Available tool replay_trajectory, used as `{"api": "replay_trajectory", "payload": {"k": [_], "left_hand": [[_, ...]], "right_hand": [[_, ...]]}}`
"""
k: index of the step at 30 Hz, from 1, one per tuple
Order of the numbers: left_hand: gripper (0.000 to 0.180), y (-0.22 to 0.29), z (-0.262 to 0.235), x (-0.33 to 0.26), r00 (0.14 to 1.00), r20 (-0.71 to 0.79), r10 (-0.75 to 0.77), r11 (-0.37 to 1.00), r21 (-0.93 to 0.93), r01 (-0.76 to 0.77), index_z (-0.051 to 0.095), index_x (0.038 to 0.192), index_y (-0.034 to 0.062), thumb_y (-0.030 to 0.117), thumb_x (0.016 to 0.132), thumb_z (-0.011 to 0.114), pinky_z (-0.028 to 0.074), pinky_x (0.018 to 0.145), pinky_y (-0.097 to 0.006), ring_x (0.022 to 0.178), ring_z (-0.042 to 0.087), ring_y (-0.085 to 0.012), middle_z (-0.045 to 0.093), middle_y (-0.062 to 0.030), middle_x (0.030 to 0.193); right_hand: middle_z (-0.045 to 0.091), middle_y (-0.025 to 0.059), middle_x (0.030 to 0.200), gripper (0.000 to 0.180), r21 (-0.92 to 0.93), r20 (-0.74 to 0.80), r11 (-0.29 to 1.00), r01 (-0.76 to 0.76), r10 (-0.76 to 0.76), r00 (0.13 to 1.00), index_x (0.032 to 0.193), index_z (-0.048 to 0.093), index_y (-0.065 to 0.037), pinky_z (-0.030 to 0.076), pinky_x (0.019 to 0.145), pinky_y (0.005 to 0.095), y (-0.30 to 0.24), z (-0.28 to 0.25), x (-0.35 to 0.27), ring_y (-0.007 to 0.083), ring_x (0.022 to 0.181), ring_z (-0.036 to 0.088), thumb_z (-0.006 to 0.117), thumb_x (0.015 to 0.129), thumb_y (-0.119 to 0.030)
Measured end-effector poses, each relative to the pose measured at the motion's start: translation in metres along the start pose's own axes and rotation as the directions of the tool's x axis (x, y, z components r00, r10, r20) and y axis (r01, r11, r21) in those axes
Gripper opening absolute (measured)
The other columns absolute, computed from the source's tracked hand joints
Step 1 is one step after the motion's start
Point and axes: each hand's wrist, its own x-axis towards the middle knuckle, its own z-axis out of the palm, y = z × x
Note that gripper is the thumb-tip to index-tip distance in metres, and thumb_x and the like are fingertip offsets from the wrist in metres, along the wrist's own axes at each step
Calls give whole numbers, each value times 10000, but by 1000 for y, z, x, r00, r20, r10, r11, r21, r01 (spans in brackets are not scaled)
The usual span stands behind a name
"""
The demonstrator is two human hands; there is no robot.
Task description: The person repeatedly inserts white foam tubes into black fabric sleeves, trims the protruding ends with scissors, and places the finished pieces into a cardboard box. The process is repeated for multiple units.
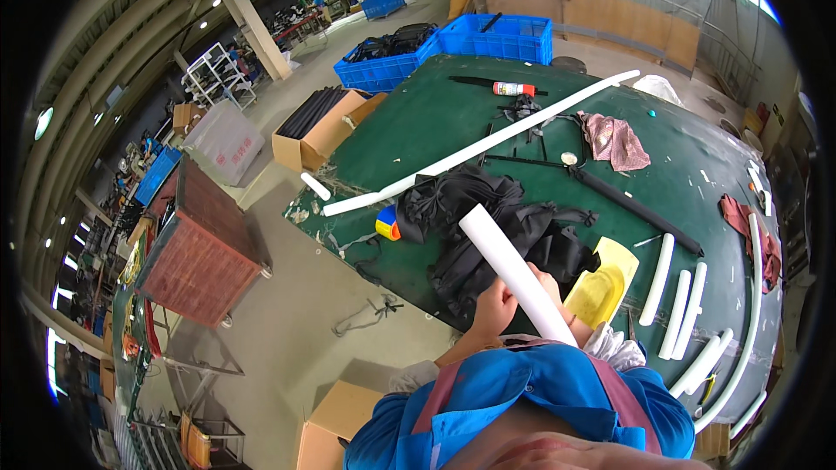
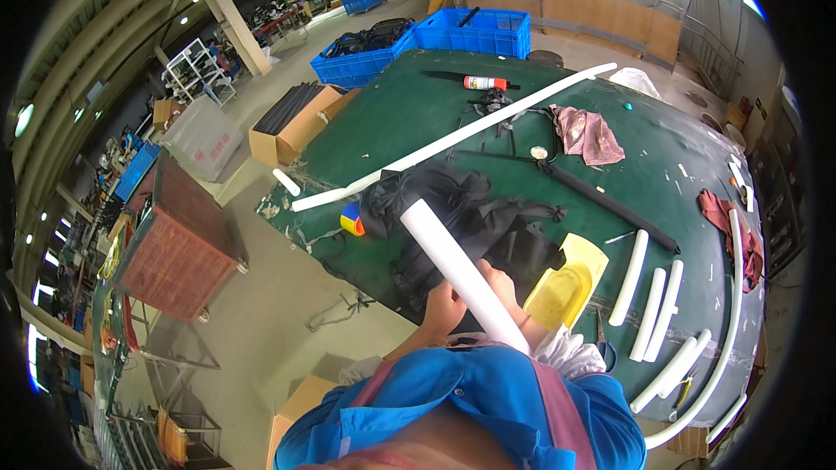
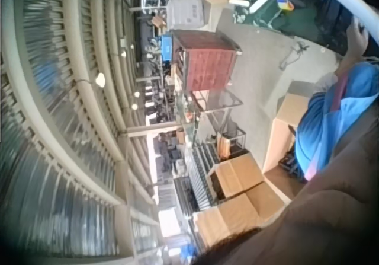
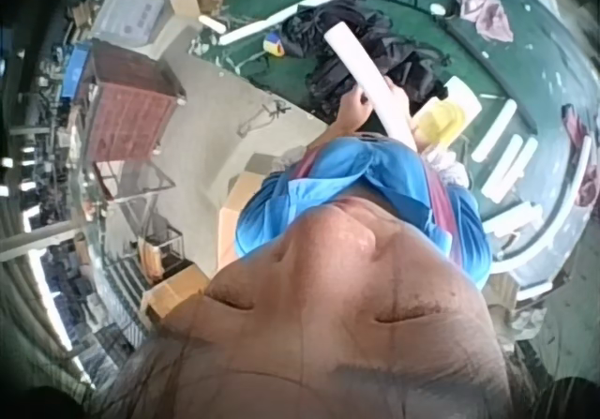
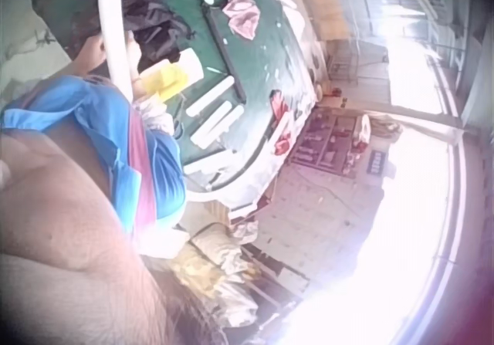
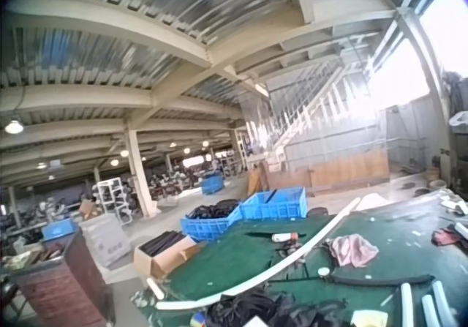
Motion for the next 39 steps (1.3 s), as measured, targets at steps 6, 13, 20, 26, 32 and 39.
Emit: {"api": "replay_trajectory", "payload": {"k": [6,13,20,26,32,39], "left_hand": [[215,-32,-8,12,981,177,-83,968,-221,121,564,1030,-31,30,831,618,494,577,-290,655,632,-147,635,-122,773],[194,-34,-4,6,1000,16,24,999,38,-24,616,965,-10,119,822,638,502,648,-362,770,671,-301,667,-164,819],[239,-5,-12,12,992,43,-119,957,-261,126,560,1050,-28,109,864,620,501,648,-318,790,649,-215,654,-136,934],[127,-16,-45,45,960,-110,-258,941,-254,224,546,930,12,60,843,624,470,547,-261,621,585,-119,617,-60,784],[149,-1,-68,91,947,-312,-78,974,-225,6,524,962,18,104,867,600,440,709,-256,779,533,-114,548,-29,851],[176,11,-75,105,910,-413,31,964,-227,-137,477,875,16,-43,830,636,385,576,-204,635,411,-53,439,12,725]], "right_hand": [[579,133,788,181,385,9,906,177,-196,981,847,525,-23,502,594,343,6,18,-1,291,726,616,629,810,-167],[637,178,796,225,277,74,960,44,-67,995,850,520,-17,501,599,355,-9,13,-8,321,712,648,638,834,-207],[649,153,786,308,394,94,919,18,-60,994,939,543,7,504,660,320,-36,-22,0,267,761,666,654,839,-263],[531,165,1248,635,912,408,60,-405,-237,882,1370,365,-10,503,832,301,-110,-88,0,218,989,618,625,883,-324],[567,160,1222,671,521,402,853,27,-273,874,1478,237,-130,450,883,304,-121,-94,-7,236,1018,609,590,907,-131],[630,223,1069,667,369,354,928,53,-193,915,1461,264,-113,472,855,360,-111,-89,-14,316,976,640,605,901,-231]]}}
